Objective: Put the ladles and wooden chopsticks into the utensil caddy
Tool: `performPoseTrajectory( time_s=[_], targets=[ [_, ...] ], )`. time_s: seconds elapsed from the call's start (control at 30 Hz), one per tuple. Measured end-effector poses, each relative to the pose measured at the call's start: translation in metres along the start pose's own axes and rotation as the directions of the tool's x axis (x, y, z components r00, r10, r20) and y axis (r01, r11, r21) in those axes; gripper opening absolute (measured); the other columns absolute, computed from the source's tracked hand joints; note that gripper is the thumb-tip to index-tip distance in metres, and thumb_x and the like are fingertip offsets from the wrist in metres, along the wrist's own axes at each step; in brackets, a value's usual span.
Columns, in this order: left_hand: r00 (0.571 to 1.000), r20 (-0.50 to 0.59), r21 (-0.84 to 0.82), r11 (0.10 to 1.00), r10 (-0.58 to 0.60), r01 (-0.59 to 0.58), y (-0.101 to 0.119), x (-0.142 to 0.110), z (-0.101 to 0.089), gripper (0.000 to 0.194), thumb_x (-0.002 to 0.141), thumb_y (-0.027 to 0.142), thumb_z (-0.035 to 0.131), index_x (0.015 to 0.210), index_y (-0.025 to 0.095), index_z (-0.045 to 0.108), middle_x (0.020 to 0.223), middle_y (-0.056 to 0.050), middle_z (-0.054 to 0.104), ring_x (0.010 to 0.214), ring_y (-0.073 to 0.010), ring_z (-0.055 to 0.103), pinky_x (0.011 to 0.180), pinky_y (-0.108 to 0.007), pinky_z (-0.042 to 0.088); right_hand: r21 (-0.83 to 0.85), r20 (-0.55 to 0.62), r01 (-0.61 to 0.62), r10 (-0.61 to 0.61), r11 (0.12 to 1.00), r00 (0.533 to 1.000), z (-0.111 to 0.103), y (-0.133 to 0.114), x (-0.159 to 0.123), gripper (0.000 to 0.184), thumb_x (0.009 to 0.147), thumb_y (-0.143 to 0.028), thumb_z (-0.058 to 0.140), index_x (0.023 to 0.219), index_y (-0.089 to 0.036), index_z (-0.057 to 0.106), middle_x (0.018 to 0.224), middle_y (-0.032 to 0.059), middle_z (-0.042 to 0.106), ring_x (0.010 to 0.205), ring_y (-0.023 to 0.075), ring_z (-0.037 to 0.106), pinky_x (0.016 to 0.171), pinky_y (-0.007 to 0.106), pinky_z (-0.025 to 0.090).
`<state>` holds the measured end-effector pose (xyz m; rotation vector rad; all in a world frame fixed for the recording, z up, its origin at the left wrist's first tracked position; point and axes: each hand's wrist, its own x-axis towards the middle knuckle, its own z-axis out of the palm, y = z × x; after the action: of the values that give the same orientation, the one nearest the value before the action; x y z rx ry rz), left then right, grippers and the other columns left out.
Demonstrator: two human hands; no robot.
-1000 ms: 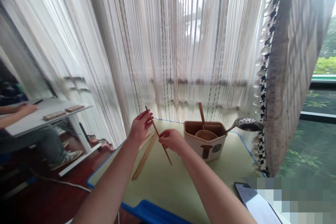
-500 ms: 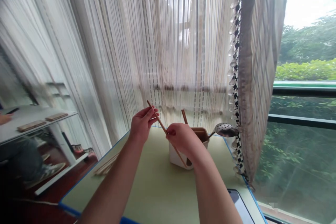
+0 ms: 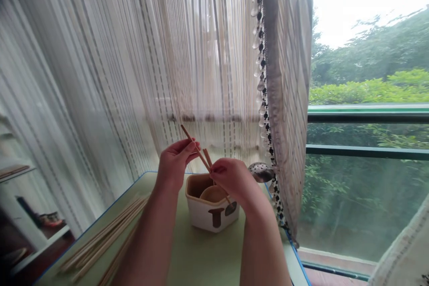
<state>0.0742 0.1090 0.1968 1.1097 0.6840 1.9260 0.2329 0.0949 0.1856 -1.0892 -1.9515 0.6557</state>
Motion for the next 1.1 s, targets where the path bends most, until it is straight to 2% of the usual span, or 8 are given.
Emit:
performPoseTrajectory(
  time_s=[0.13, 0.3, 0.47, 0.6, 0.73, 0.93, 1.1],
  targets=[
    [0.992, -0.043, -0.017, 0.992, 0.121, -0.122, -0.003, -0.005, 0.009, 0.026, 0.063, 0.028, 0.074, 0.084, 0.014, 0.068, 0.077, -0.005, 0.069, 0.069, -0.014, 0.066, 0.068, -0.03, 0.056, 0.097, 0.008, -0.009, 0.008, 0.995, 1.0, -0.008, 0.004, 0.001, 0.016, 0.067, -0.025, 0.065, 0.081, -0.018, 0.068, 0.077, 0.0032, 0.07, 0.073, 0.0169, 0.065, 0.063, 0.023, 0.049],
    [0.973, -0.01, -0.016, 0.973, 0.23, -0.231, -0.001, -0.01, 0.011, 0.024, 0.065, 0.029, 0.073, 0.085, 0.017, 0.068, 0.077, -0.003, 0.069, 0.07, -0.0126, 0.065, 0.069, -0.028, 0.056, 0.111, -0.005, 0.035, -0.034, 0.993, 0.999, -0.004, 0.002, 0.007, 0.014, 0.068, -0.026, 0.065, 0.079, -0.018, 0.068, 0.073, 0.0026, 0.069, 0.07, 0.0163, 0.064, 0.061, 0.023, 0.049],
    [0.981, 0.057, -0.015, 0.983, 0.186, -0.186, -0.006, -0.008, 0.008, 0.026, 0.063, 0.028, 0.074, 0.086, 0.017, 0.069, 0.078, -0.003, 0.069, 0.073, -0.014, 0.066, 0.072, -0.031, 0.056, 0.004, -0.117, 0.095, -0.094, 0.995, 0.989, -0.003, 0.006, 0.012, 0.011, 0.068, -0.025, 0.064, 0.076, -0.019, 0.068, 0.069, 0.0006, 0.067, 0.068, 0.0151, 0.062, 0.06, 0.023, 0.047],
    [0.989, 0.074, -0.005, 0.992, 0.128, -0.128, -0.014, -0.01, 0.01, 0.029, 0.062, 0.027, 0.075, 0.087, 0.015, 0.069, 0.079, -0.006, 0.07, 0.074, -0.0157, 0.066, 0.071, -0.031, 0.056, 0.057, -0.121, 0.115, -0.107, 0.992, 0.987, -0.006, 0.013, 0.013, 0.014, 0.069, -0.026, 0.063, 0.079, -0.018, 0.068, 0.073, 0.0012, 0.068, 0.071, 0.0152, 0.062, 0.063, 0.023, 0.048],
    [0.979, 0.124, 0.006, 0.986, 0.164, -0.166, -0.019, -0.013, 0.015, 0.026, 0.064, 0.028, 0.073, 0.086, 0.015, 0.069, 0.079, -0.007, 0.071, 0.072, -0.0163, 0.067, 0.072, -0.032, 0.056, 0.113, -0.082, 0.11, -0.101, 0.987, 0.991, -0.007, 0.02, 0.014, 0.016, 0.066, -0.026, 0.066, 0.08, -0.018, 0.069, 0.073, 0.003, 0.069, 0.071, 0.0169, 0.064, 0.064, 0.026, 0.05],
    [0.977, 0.109, 0.001, 0.983, 0.184, -0.186, -0.018, -0.013, 0.015, 0.027, 0.065, 0.028, 0.073, 0.088, 0.015, 0.068, 0.078, -0.006, 0.071, 0.07, -0.0158, 0.067, 0.072, -0.034, 0.056, 0.208, -0.01, 0.069, -0.069, 0.976, 0.998, -0.008, 0.023, 0.011, 0.018, 0.067, -0.025, 0.065, 0.083, -0.018, 0.069, 0.077, 0.0043, 0.071, 0.075, 0.0182, 0.066, 0.067, 0.027, 0.052],
    [0.967, 0.122, 0.023, 0.973, 0.224, -0.228, -0.014, -0.012, 0.014, 0.024, 0.066, 0.026, 0.071, 0.088, 0.015, 0.068, 0.082, -0.006, 0.07, 0.075, -0.0164, 0.067, 0.075, -0.035, 0.056, 0.151, -0.102, 0.156, -0.142, 0.976, 0.985, -0.009, 0.016, 0.012, 0.015, 0.068, -0.026, 0.064, 0.08, -0.019, 0.069, 0.074, 0.0024, 0.07, 0.074, 0.0171, 0.065, 0.066, 0.025, 0.05]
  ],
)
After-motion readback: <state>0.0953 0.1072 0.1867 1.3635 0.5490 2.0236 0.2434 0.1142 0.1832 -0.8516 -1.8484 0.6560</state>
